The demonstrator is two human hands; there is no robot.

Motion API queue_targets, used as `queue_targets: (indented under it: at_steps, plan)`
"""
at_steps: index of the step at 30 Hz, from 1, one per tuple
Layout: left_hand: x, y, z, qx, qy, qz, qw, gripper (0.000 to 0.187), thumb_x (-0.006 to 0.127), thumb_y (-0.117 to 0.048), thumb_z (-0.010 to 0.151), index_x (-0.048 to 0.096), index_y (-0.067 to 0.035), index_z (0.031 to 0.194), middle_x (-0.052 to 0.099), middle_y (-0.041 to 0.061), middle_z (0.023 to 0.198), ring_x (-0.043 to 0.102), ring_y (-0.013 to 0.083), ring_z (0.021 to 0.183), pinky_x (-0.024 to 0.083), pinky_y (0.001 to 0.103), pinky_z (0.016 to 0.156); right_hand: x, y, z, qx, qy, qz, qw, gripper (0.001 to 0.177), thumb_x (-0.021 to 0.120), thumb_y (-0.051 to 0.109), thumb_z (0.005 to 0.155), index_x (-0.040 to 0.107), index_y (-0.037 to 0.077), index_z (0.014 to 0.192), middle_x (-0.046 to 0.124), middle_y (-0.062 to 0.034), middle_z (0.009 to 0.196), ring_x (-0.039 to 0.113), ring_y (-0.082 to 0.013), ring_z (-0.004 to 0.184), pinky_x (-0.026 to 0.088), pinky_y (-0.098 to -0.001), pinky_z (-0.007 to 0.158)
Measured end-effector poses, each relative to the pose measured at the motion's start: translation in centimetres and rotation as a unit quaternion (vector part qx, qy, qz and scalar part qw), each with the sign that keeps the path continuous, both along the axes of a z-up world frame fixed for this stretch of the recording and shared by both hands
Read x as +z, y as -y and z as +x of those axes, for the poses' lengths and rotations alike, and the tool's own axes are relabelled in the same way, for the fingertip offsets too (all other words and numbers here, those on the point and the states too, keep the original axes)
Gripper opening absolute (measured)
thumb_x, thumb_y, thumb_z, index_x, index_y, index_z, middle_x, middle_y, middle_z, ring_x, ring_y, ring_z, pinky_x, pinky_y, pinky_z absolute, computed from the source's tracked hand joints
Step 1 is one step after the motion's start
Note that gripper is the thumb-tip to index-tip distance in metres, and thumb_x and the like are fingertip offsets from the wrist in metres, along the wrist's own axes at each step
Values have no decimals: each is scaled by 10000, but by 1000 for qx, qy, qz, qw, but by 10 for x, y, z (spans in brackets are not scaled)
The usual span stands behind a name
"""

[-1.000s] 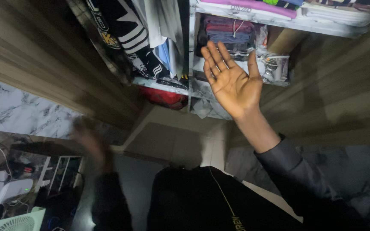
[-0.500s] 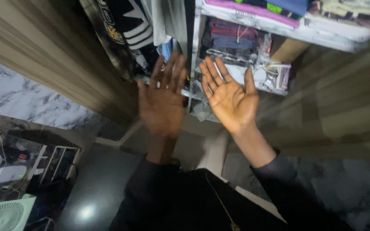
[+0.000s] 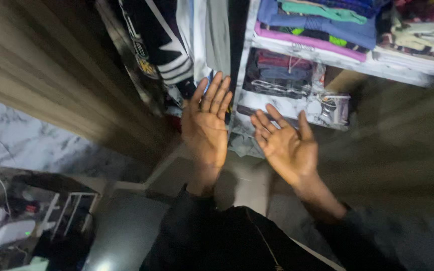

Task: The person opens a wardrobe and removes several shirts from hangers, placing them on a surface below. The person handles multiple shirts one by one, taking them off the hangers and setting them down.

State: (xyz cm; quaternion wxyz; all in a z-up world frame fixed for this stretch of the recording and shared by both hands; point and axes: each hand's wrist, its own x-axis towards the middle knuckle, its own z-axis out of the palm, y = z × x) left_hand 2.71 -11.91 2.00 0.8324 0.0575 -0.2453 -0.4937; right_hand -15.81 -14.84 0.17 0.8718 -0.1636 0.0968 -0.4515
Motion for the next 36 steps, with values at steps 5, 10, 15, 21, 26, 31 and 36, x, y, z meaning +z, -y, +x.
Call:
queue_targets:
  at_steps: [5, 10, 15, 21, 26, 31, 36]
  plan:
    - [-13, 46, 41, 109, 195, 108, 969, 506, 343, -319, 1130, 426, 21, 1497, 484, 299, 1556, 534, 403, 1413, 446, 497, 1162, 3, 9, -2, -30, -40, 10, 999, 702, 415, 565, 1091, 486, -29, 1457, 595, -195, 1344, 538, -340, 1326, 478, -424, 1066]
    - [-22, 140, 80, 309, 407, 99, 854, 344, 571, -215, 1112, 557, -39, 1408, 594, 228, 1454, 650, 355, 1332, 620, 473, 1105, 9, 17, 6, -66, -87, -29, 994, 690, 445, 571, 1099, 498, -19, 1452, 617, -184, 1308, 561, -324, 1300, 485, -411, 1045]
    - [16, 204, 101, 456, 649, 83, 603, 520, 677, -155, 1017, 419, 65, 1411, 488, 331, 1408, 494, 446, 1309, 518, 493, 1049, 21, 28, 26, -58, -103, -52, 992, 670, 456, 563, 1087, 511, -3, 1442, 624, -175, 1289, 567, -319, 1280, 487, -403, 1024]
    - [53, 260, 92, 520, 648, 114, 544, 216, 714, -131, 981, 601, 13, 1095, 634, 226, 1093, 618, 376, 1051, 525, 503, 939, 27, 31, 30, -36, -171, -67, 982, 657, 392, 555, 1090, 510, 5, 1429, 627, -166, 1236, 575, -290, 1215, 478, -367, 922]
    - [59, 288, 86, 574, 652, 72, 491, 67, 722, -84, 873, 679, -39, 898, 665, 189, 904, 629, 375, 914, 487, 512, 829, 27, 38, 26, -56, -168, -75, 981, 657, 391, 552, 1097, 521, -7, 1417, 620, -150, 1216, 582, -273, 1165, 475, -349, 888]
    - [62, 315, 85, 599, 650, 95, 459, 50, 697, -89, 869, 676, -44, 873, 660, 194, 854, 634, 378, 875, 465, 514, 772, 27, 47, 22, -70, -162, -84, 981, 660, 419, 556, 1080, 519, -6, 1412, 613, -148, 1205, 583, -260, 1141, 491, -333, 874]
    - [57, 330, 86, 606, 622, 76, 490, 101, 679, -110, 943, 667, -12, 921, 655, 198, 851, 639, 356, 841, 476, 515, 804, 23, 48, 29, -58, -141, -54, 987, 652, 433, 554, 1074, 514, 0, 1408, 617, -148, 1191, 586, -252, 1113, 504, -329, 865]
